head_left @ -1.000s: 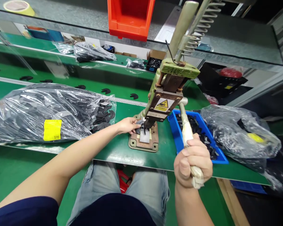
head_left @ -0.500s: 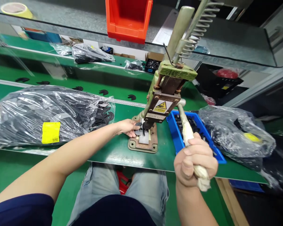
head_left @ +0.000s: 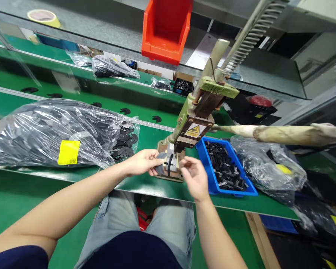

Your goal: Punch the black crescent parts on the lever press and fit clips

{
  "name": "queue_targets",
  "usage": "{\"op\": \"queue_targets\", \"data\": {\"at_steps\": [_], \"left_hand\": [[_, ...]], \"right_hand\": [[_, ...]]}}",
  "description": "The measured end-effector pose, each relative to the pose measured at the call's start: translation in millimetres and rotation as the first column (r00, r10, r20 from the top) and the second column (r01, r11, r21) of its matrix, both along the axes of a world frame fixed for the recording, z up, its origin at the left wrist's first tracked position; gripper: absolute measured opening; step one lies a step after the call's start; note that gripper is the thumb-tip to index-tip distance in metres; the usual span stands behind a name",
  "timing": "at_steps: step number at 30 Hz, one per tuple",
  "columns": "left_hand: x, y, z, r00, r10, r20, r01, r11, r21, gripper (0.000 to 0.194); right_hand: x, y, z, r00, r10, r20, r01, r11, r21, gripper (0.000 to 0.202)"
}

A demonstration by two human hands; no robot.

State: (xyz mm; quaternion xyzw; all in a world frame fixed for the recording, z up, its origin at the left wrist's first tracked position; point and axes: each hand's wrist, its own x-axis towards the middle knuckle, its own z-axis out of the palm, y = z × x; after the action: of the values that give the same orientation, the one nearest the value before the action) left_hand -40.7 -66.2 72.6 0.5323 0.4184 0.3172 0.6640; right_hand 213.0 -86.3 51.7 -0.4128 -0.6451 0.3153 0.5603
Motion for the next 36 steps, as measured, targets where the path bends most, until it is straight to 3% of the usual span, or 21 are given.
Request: {"op": "queue_targets", "data": {"at_steps": [2,5,13,16,20,23,25,28,31,36], "left_hand": [[1.4,-13.2,6.1,1.000,-0.010,0.004,0.010,1.000,0.018,0.052],[7.5,-27.5,8.8,0.999,-0.040,-0.015,0.040,0.999,0.034,0.051],[15.1,-36.4,13.6,0.991,-0.128,-0.048,0.129,0.992,0.006,0.053],[13.7,-30.5,14.8,0.987,-0.157,-0.033,0.157,0.988,-0.012,0.054],[9.0,-25.3,12.1,0.987,-0.108,-0.122,0.112,0.993,0.029,0.051],[6.8,-29.0,11.7,0.975,0.064,-0.213,-0.016,0.975,0.221,0.041],[8.2,-33.7,13.0,0.940,0.220,-0.261,-0.084,0.890,0.448,0.034],[15.5,-38.5,13.7,0.907,0.245,-0.343,0.022,0.784,0.620,0.027],[24.6,-36.5,9.8,0.904,0.189,-0.384,0.074,0.815,0.575,0.037],[32.8,-30.5,2.4,0.956,0.113,-0.270,-0.005,0.929,0.369,0.043]], "right_hand": [[-18.9,-14.9,-28.0,0.996,0.094,0.008,-0.093,0.991,-0.101,0.034],[-39.6,-28.3,-43.8,0.996,0.086,-0.031,-0.090,0.985,-0.145,0.032],[-49.8,-40.5,-41.2,1.000,0.015,-0.027,-0.018,0.993,-0.114,0.019],[-45.8,-42.5,-40.9,0.999,0.013,0.037,-0.009,0.996,-0.085,0.015],[-32.2,-40.8,-32.9,0.984,0.029,0.178,-0.026,1.000,-0.016,0.015],[-22.8,-39.1,-26.9,0.965,0.037,0.260,-0.050,0.998,0.043,0.012],[-19.9,-38.8,-25.3,0.956,0.036,0.290,-0.059,0.996,0.070,0.012],[-19.8,-39.5,-25.6,0.948,0.037,0.317,-0.070,0.993,0.096,0.013],[-21.3,-41.6,-26.8,0.947,0.046,0.319,-0.082,0.991,0.102,0.013],[-18.4,-47.4,-28.7,0.967,0.019,0.255,-0.038,0.997,0.070,0.012]]}}
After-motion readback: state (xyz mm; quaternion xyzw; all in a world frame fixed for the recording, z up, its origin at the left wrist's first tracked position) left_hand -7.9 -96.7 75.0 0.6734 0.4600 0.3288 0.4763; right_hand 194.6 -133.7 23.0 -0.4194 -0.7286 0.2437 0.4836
